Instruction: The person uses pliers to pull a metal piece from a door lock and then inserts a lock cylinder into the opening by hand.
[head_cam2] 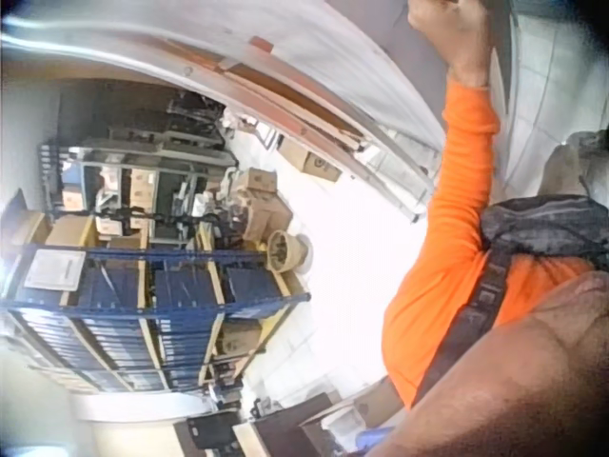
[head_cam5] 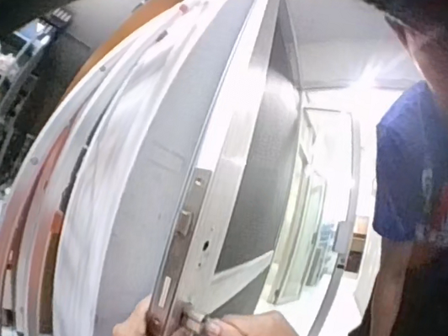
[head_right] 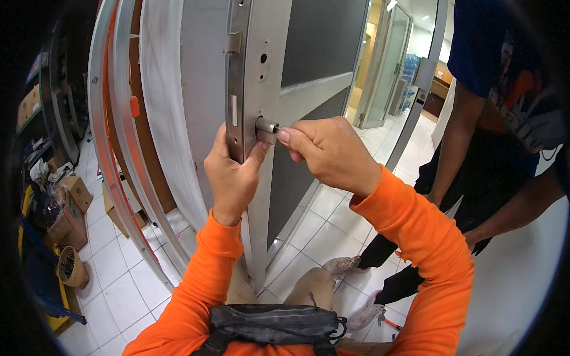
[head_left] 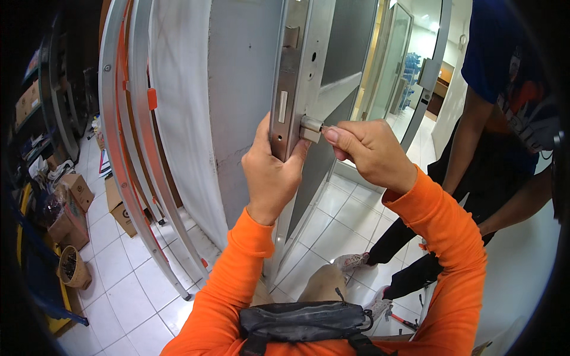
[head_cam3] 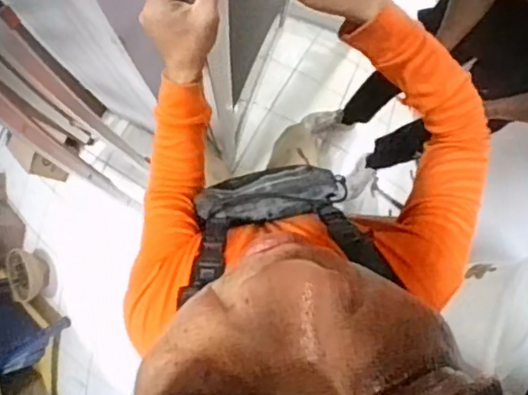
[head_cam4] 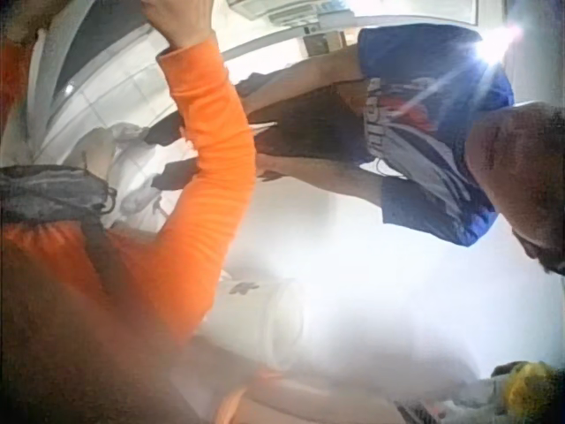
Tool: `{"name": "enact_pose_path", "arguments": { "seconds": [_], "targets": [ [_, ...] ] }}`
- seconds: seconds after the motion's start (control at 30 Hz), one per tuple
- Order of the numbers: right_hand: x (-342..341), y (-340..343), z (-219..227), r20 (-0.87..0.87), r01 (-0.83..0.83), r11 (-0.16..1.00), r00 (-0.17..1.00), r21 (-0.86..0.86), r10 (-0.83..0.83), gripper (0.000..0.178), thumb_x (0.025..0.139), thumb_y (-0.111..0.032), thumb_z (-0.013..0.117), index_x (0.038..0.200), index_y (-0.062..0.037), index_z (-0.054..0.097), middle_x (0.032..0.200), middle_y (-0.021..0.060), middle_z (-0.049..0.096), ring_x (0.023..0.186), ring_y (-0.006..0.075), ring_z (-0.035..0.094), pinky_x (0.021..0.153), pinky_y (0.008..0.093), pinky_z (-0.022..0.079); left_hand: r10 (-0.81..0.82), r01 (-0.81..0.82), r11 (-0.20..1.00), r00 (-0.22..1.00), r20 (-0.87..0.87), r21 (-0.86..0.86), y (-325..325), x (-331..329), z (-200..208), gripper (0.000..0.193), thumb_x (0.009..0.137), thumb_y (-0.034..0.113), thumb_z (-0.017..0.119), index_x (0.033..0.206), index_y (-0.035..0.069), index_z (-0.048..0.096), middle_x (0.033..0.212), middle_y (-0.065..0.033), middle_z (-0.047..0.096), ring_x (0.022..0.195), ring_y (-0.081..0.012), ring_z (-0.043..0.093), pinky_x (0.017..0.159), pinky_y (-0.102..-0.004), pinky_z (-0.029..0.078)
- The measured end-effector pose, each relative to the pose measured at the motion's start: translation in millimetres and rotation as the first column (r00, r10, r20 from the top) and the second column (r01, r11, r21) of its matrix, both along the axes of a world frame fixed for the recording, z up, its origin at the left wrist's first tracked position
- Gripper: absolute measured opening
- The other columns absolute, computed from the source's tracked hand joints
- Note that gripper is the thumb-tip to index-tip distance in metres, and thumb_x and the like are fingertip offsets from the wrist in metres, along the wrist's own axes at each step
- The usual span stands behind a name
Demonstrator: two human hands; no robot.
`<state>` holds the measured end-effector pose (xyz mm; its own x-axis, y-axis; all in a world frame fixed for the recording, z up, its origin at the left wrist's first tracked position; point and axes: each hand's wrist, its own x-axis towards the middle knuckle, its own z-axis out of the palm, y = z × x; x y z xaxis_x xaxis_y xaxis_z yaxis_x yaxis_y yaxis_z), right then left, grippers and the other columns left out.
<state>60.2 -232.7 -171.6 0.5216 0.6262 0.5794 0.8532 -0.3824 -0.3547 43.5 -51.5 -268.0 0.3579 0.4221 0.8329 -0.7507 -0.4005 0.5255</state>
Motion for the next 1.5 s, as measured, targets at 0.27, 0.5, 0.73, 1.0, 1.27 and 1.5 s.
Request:
{"name": "enact_pose_path", "arguments": {
  "seconds": [0.27,0.5,0.73,1.0,1.27,1.5],
  "targets": [
    [2.0,-4.2,-2.3,0.014,-0.051,0.999,0.999,-0.011,0.051,0.039,0.105,-0.033,0.063,0.078,-0.0050,0.067,0.068,0.0095,0.066,0.061,0.0258,0.064,0.057,0.0390,0.049,-0.065,0.062,0.998,0.993,-0.098,-0.032,-1.6,-11.6,7.0,0.025,0.090,0.005,0.080,0.111,0.002,0.070,0.085,-0.0009,0.072,0.075,-0.0066,0.061,0.071,-0.0245,0.051],
    [11.6,-7.2,7.3,0.728,0.179,0.963,0.686,-0.201,0.025,0.032,0.101,-0.033,0.069,0.082,-0.0084,0.061,0.070,0.0084,0.060,0.064,0.0263,0.067,0.057,0.0406,0.052,-0.028,0.028,1.000,0.998,-0.050,0.005,2.9,-0.9,2.5,0.041,0.088,0.010,0.082,0.125,0.002,0.066,0.077,-0.0049,0.072,0.064,-0.0097,0.063,0.065,-0.0259,0.052],
    [11.9,-13.1,9.1,0.844,0.186,0.961,0.531,-0.203,0.075,0.028,0.099,-0.027,0.072,0.080,-0.0094,0.060,0.068,0.0060,0.060,0.059,0.0238,0.064,0.051,0.0360,0.050,-0.033,0.035,0.999,0.996,-0.082,0.020,3.4,-2.6,2.9,0.036,0.088,0.010,0.083,0.119,0.003,0.067,0.068,-0.0007,0.064,0.057,-0.0076,0.051,0.060,-0.0241,0.047],
    [16.9,-17.5,5.1,0.548,0.051,0.982,0.835,-0.183,0.059,0.037,0.102,-0.033,0.067,0.075,-0.0092,0.059,0.063,0.0101,0.058,0.056,0.0316,0.060,0.051,0.0398,0.046,-0.039,0.039,0.999,0.999,-0.033,0.023,3.2,0.3,2.0,0.034,0.088,0.010,0.083,0.118,0.004,0.068,0.066,0.0008,0.061,0.055,-0.0064,0.048,0.058,-0.0234,0.045],
    [17.9,-17.2,16.2,0.923,0.202,0.948,0.348,-0.247,0.166,0.026,0.094,-0.024,0.076,0.080,-0.0107,0.059,0.068,0.0041,0.058,0.058,0.0203,0.063,0.049,0.0348,0.047,-0.110,0.105,0.993,0.989,-0.097,-0.056,1.1,-8.2,3.6,0.024,0.090,0.010,0.084,0.107,0.003,0.071,0.076,0.0042,0.064,0.066,-0.0036,0.047,0.061,-0.0215,0.041],
    [19.3,-18.3,16.1,0.888,0.163,0.958,0.437,-0.235,0.143,0.028,0.093,-0.026,0.078,0.079,-0.0109,0.059,0.068,0.0033,0.055,0.057,0.0191,0.059,0.049,0.0331,0.047,-0.027,0.026,1.000,0.997,-0.076,-0.008,3.7,-4.7,2.6,0.044,0.085,0.009,0.085,0.125,0.003,0.067,0.065,0.0016,0.057,0.057,-0.0057,0.048,0.058,-0.0224,0.045]
  ]
}}
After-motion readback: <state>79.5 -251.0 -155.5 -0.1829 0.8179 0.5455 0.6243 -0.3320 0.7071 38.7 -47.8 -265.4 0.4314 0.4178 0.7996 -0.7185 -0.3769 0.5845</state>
